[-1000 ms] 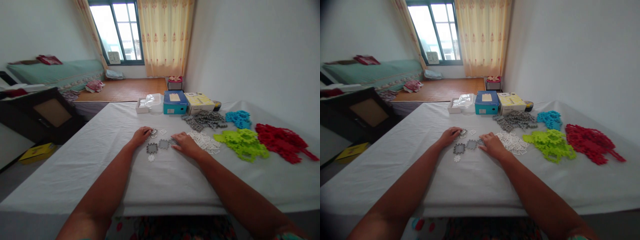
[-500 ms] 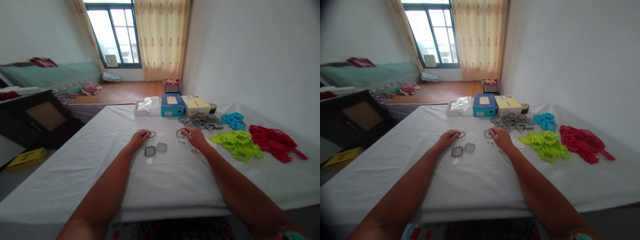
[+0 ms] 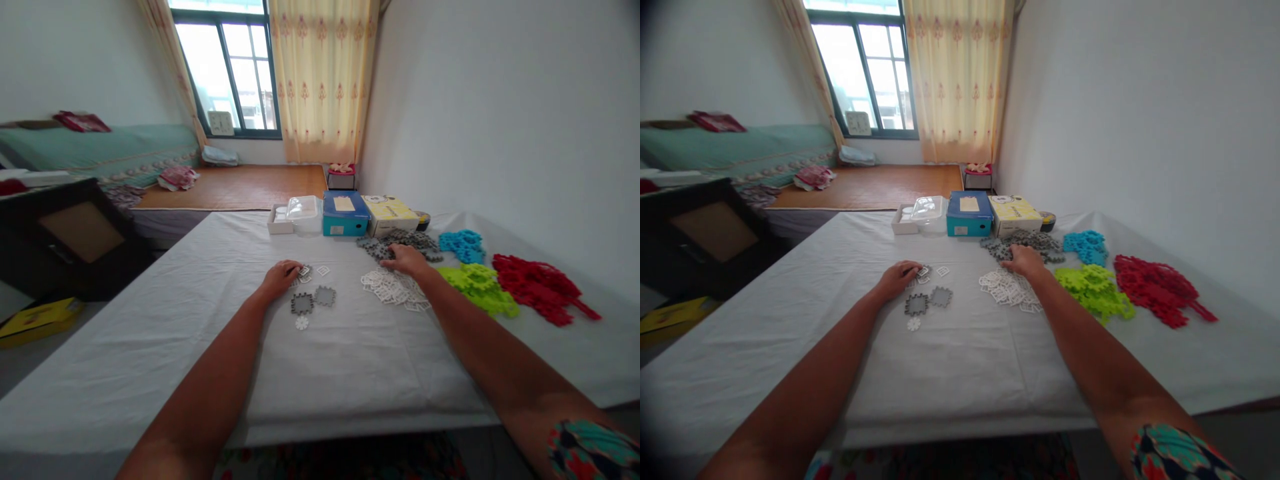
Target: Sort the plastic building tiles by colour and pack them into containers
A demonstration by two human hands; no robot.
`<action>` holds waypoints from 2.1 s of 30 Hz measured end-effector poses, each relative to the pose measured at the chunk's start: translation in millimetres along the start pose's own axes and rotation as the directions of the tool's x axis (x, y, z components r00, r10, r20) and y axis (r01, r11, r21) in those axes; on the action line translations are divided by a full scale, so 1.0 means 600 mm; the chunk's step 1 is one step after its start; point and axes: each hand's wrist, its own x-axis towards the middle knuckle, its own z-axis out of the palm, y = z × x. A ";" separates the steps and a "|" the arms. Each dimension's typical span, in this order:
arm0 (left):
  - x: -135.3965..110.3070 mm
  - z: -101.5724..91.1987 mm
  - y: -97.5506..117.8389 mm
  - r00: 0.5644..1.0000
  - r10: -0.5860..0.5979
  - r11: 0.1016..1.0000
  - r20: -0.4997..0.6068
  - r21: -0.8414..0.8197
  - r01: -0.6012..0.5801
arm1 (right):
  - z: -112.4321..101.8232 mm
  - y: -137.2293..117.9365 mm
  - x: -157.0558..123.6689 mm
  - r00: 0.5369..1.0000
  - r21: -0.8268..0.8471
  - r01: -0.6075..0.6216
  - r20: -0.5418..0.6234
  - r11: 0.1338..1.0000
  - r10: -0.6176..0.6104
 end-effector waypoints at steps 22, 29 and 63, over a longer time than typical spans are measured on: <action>0.001 0.005 -0.008 1.000 0.016 1.000 -0.001 0.009 -0.016 | -0.010 -0.089 -0.013 0.972 0.150 0.149 -0.203 0.977 -0.117; -0.001 0.005 -0.007 1.000 0.029 1.000 -0.003 0.006 -0.029 | 0.003 -0.240 -0.107 0.763 0.298 0.627 -0.050 0.720 -0.644; 0.002 0.015 -0.017 0.993 -0.008 0.990 -0.117 -0.141 -0.009 | 0.042 -0.320 -0.060 0.796 0.228 0.605 -0.175 0.763 -0.580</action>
